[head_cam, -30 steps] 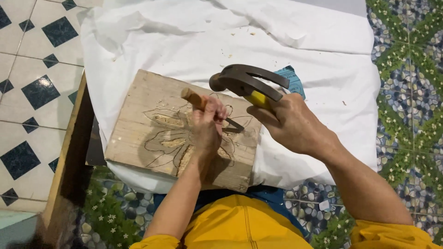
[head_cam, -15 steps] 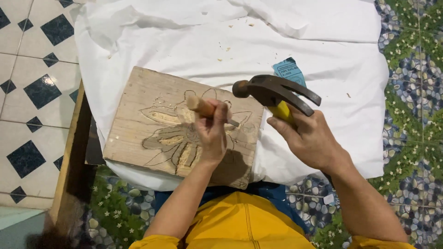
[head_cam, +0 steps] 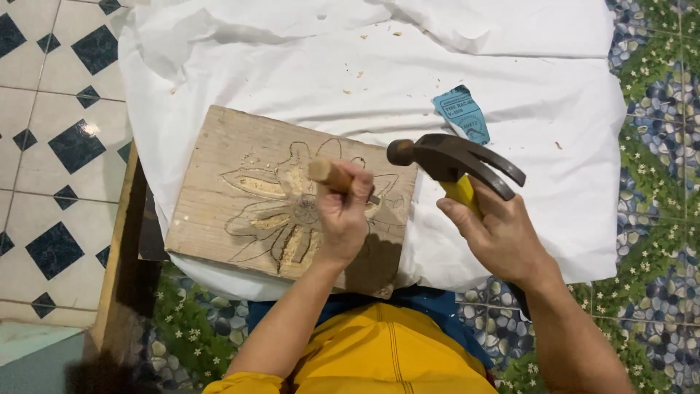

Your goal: Carving a floral design into a wooden block using a hammer and chisel, and smoothing the surface with sandpaper.

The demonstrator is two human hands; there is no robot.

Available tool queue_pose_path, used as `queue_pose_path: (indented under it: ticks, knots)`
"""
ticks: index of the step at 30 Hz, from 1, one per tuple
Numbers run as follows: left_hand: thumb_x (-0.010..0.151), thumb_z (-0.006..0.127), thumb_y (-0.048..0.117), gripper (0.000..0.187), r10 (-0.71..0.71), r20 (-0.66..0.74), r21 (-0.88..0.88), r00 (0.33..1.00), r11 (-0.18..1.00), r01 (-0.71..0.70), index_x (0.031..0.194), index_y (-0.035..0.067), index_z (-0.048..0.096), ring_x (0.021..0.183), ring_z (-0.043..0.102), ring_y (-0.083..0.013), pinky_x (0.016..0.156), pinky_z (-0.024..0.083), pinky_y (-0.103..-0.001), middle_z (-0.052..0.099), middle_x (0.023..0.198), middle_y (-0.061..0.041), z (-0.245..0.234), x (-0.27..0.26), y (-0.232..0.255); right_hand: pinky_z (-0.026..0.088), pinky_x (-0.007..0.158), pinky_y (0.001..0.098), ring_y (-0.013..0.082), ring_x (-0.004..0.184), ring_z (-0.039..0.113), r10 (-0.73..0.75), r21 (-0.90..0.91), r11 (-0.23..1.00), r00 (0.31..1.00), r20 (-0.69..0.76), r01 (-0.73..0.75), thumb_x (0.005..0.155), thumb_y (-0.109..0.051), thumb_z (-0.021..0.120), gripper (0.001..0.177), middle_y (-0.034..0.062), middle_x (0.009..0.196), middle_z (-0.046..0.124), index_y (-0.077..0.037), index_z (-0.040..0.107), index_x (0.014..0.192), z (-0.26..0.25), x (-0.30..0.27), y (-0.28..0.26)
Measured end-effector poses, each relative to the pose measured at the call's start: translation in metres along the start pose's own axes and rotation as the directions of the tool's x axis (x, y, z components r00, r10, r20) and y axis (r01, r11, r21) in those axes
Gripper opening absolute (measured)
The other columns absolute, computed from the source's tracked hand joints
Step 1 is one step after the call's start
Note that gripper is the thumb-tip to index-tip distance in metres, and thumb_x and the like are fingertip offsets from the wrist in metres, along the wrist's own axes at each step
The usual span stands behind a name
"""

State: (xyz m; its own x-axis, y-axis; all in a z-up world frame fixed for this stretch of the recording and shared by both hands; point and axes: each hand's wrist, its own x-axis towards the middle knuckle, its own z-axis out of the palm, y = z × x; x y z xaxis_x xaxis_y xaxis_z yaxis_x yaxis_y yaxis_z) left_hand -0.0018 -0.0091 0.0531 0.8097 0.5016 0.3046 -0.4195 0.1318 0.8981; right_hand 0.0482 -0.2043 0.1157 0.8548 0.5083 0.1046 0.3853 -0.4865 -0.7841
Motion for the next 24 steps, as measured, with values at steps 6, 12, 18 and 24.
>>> queue_pose_path:
  ticks: [6,12,18,24]
  knots:
    - [0.103,0.055,0.013,0.012,0.142,0.08,0.205,0.987,0.966,-0.156,0.093,0.014,0.049,0.056,0.046,-0.0098,0.05,0.045,-0.024,0.045,0.068,0.001,-0.022,-0.005,-0.019,0.052,0.053,0.0409,0.033,0.047,0.063,0.073,-0.036,0.997,0.997,-0.017,-0.074,0.094,-0.021,0.07,0.02,0.0161,0.054,0.063,-0.001,0.075,0.097,0.0,-0.015,0.017]
    - [0.106,0.053,0.027,0.011,0.049,0.099,0.143,0.994,0.988,-0.063,0.102,0.016,0.053,0.066,0.054,-0.0121,0.061,0.05,-0.024,0.053,0.073,0.001,-0.023,0.004,-0.002,0.05,0.051,0.0373,0.0281,0.043,0.058,0.141,0.012,0.99,0.989,-0.04,-0.141,0.096,-0.026,0.069,0.027,0.0134,0.049,0.06,-0.002,0.071,0.084,0.004,-0.026,0.031]
    - [0.104,0.047,0.032,0.025,-0.002,0.222,-0.03,0.975,0.999,0.009,0.122,0.015,0.053,0.07,0.045,-0.01,0.07,0.046,-0.022,0.042,0.076,0.003,-0.01,0.001,-0.038,0.048,0.044,0.0322,0.0217,0.032,0.053,0.218,0.12,0.969,0.976,0.003,-0.216,0.097,-0.023,0.066,0.029,0.0097,0.041,0.056,-0.001,0.067,0.078,0.01,-0.029,0.018]
    - [0.097,0.063,0.011,0.014,-0.006,0.292,-0.083,0.957,0.996,0.032,0.11,0.011,0.057,0.064,0.047,-0.0055,0.067,0.049,-0.023,0.037,0.067,0.008,0.011,0.006,-0.019,0.046,0.036,0.0282,0.0184,0.026,0.051,0.244,0.25,0.94,0.97,-0.018,-0.232,0.099,-0.015,0.064,0.029,0.0064,0.036,0.051,-0.002,0.063,0.073,0.013,-0.039,0.028]
